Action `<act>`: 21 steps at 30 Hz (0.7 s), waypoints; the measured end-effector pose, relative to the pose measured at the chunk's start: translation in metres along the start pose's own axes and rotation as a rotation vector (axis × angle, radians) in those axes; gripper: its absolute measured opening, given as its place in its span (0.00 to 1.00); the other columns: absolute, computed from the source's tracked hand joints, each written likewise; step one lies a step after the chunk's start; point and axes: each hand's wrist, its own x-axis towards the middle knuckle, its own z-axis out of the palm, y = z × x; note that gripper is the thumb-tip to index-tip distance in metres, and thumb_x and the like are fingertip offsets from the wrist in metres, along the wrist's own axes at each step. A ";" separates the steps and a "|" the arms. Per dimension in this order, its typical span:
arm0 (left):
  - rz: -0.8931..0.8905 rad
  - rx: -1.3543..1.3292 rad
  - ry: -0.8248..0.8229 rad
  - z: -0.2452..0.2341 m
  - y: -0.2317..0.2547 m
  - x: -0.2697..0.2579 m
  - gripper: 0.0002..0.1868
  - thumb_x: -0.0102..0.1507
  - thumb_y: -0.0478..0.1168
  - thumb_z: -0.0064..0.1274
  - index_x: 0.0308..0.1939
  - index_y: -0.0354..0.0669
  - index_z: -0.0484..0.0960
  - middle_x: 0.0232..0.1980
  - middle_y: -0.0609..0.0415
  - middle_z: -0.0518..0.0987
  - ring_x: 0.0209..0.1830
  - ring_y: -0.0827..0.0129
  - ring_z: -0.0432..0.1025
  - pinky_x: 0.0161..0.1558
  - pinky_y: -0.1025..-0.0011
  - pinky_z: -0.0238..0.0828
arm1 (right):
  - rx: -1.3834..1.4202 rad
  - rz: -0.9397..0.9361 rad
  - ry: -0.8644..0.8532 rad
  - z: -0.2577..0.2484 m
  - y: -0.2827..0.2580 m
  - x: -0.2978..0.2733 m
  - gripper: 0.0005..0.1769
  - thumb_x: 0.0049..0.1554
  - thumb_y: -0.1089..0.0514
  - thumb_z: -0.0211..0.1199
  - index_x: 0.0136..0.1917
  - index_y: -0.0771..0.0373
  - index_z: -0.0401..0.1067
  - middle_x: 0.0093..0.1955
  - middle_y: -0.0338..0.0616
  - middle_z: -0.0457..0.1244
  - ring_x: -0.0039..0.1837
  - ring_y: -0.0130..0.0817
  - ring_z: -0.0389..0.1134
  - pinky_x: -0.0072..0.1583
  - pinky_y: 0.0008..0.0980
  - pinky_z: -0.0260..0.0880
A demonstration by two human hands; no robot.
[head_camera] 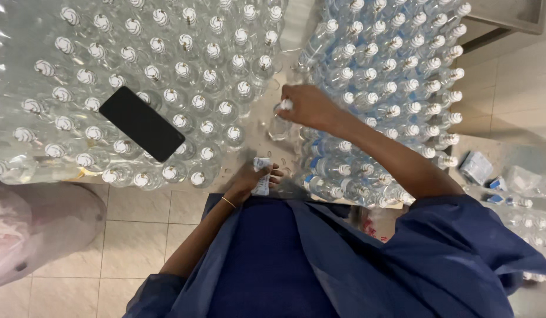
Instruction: The person labels clear plastic bottles by applying small rectangular stickers to their caps. They pick up a bottle from a large array on a metal table, apply a sticker, and place the bottle back. A smartphone is visible on the table throughout the task.
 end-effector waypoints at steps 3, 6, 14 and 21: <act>-0.098 -0.016 0.033 -0.009 -0.005 -0.014 0.19 0.74 0.39 0.55 0.63 0.27 0.82 0.50 0.36 0.88 0.41 0.56 0.87 0.40 0.60 0.91 | -0.010 -0.019 -0.143 0.048 -0.028 -0.013 0.23 0.65 0.41 0.61 0.60 0.61 0.69 0.52 0.63 0.70 0.54 0.69 0.75 0.53 0.63 0.73; -0.158 -0.036 0.037 -0.018 -0.010 -0.027 0.18 0.74 0.37 0.55 0.64 0.26 0.81 0.48 0.35 0.87 0.39 0.55 0.87 0.39 0.60 0.92 | -0.076 -0.094 -0.217 0.092 -0.050 -0.019 0.24 0.68 0.39 0.53 0.65 0.60 0.65 0.52 0.61 0.69 0.50 0.68 0.75 0.51 0.62 0.74; -0.167 -0.259 0.026 -0.040 -0.024 -0.033 0.28 0.72 0.34 0.55 0.76 0.32 0.69 0.56 0.24 0.82 0.47 0.35 0.84 0.44 0.42 0.89 | -0.296 -0.315 -0.021 0.134 -0.120 -0.021 0.20 0.73 0.46 0.54 0.67 0.65 0.64 0.53 0.51 0.65 0.44 0.52 0.77 0.40 0.45 0.79; -0.143 -0.047 -0.056 -0.032 -0.006 -0.055 0.24 0.75 0.38 0.49 0.72 0.23 0.73 0.67 0.28 0.80 0.57 0.43 0.83 0.53 0.47 0.88 | 0.092 -0.042 -0.305 0.035 -0.126 -0.017 0.29 0.74 0.37 0.47 0.76 0.59 0.58 0.62 0.60 0.65 0.52 0.63 0.77 0.54 0.61 0.80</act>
